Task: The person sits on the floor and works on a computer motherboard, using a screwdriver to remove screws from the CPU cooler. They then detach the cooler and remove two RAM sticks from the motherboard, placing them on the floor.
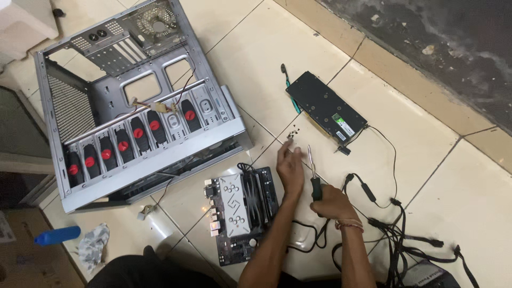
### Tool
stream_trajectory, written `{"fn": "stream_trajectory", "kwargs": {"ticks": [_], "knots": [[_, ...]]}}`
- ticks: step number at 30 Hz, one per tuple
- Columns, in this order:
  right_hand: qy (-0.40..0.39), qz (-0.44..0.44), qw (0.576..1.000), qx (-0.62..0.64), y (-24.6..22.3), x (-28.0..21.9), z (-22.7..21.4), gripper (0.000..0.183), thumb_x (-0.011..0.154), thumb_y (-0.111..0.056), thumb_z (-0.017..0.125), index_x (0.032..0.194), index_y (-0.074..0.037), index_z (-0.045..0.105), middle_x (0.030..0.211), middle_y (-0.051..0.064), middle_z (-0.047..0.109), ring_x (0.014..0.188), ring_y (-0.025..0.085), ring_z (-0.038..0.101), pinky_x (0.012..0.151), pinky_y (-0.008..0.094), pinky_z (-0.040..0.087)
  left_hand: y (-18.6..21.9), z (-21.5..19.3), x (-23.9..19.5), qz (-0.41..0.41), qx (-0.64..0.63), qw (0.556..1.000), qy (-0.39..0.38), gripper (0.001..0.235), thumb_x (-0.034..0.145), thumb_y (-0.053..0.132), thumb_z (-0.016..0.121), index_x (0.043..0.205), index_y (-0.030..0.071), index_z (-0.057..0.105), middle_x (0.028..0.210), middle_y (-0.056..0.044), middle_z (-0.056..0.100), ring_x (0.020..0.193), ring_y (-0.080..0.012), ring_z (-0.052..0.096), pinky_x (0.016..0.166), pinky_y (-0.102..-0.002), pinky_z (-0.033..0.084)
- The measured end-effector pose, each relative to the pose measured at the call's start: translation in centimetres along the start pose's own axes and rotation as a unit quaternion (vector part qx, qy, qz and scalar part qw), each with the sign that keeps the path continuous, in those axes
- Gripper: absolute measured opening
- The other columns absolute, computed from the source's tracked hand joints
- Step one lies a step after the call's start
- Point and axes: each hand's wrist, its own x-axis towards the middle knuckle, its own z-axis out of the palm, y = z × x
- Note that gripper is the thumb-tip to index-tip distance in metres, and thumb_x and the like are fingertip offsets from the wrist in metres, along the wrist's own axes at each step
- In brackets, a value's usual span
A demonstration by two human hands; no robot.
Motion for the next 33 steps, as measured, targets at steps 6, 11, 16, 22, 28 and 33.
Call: {"fn": "stream_trajectory", "kwargs": {"ticks": [6, 11, 16, 22, 28, 33], "knots": [[-0.021, -0.055, 0.992, 0.113, -2.7, -5.1, -2.2, 0.048, 0.066, -0.024, 0.073, 0.101, 0.008, 0.079, 0.075, 0.025, 0.076, 0.076, 0.037, 0.075, 0.072, 0.048, 0.054, 2.1, -1.4, -3.8, -0.138, -0.145, 0.971, -0.129, 0.031, 0.115, 0.01, 0.04, 0.139, 0.003, 0.06, 0.138, -0.015, 0.067, 0.13, -0.0249, 0.065, 0.115, -0.045, 0.05], [0.024, -0.065, 0.985, 0.156, -3.3, -11.5, -2.4, 0.036, 0.083, -0.027, 0.071, 0.099, 0.004, 0.078, 0.07, 0.02, 0.071, 0.059, 0.028, 0.068, 0.06, 0.039, 0.048, 4.1, -4.7, -5.9, -0.134, -0.098, 0.951, -0.26, 0.03, 0.116, 0.011, 0.045, 0.139, 0.008, 0.064, 0.117, -0.013, 0.079, 0.113, -0.0216, 0.074, 0.102, -0.039, 0.06], [0.035, -0.013, 0.985, 0.169, -2.2, -18.2, 0.3, 0.064, 0.094, -0.046, 0.055, 0.125, 0.004, 0.08, 0.132, 0.038, 0.073, 0.133, 0.056, 0.063, 0.112, 0.059, 0.045, 4.5, -11.2, -9.7, -0.085, 0.007, 0.932, -0.352, 0.019, 0.115, 0.017, 0.056, 0.128, 0.014, 0.07, 0.109, -0.01, 0.079, 0.104, -0.0209, 0.078, 0.09, -0.04, 0.064], [0.099, -0.062, 0.962, 0.247, 2.3, -20.2, 7.0, 0.043, 0.09, -0.036, 0.057, 0.075, 0.001, 0.074, 0.064, 0.02, 0.061, 0.056, 0.033, 0.058, 0.055, 0.041, 0.042, 7.3, -21.6, -12.1, -0.046, 0.082, 0.862, -0.498, 0.025, 0.111, 0.008, 0.058, 0.133, 0.006, 0.069, 0.107, -0.018, 0.076, 0.094, -0.0272, 0.072, 0.089, -0.046, 0.058], [0.139, -0.052, 0.973, 0.174, 2.0, -24.6, 9.3, 0.061, 0.101, -0.046, 0.061, 0.131, 0.005, 0.078, 0.129, 0.039, 0.072, 0.126, 0.056, 0.063, 0.104, 0.058, 0.046, 5.4, -28.2, -11.0, -0.009, 0.267, 0.846, -0.462, 0.023, 0.104, 0.012, 0.066, 0.125, 0.004, 0.074, 0.108, -0.018, 0.079, 0.105, -0.0376, 0.076, 0.094, -0.051, 0.06], [0.168, -0.133, 0.973, 0.089, -0.4, -25.6, 8.9, 0.044, 0.082, -0.022, 0.081, 0.121, -0.003, 0.084, 0.102, 0.028, 0.076, 0.094, 0.04, 0.066, 0.082, 0.042, 0.045, 3.7, -30.6, -11.4, -0.073, 0.603, 0.732, -0.308, 0.051, 0.086, 0.019, 0.079, 0.131, -0.002, 0.064, 0.118, -0.024, 0.067, 0.107, -0.0425, 0.07, 0.089, -0.052, 0.062]]}}
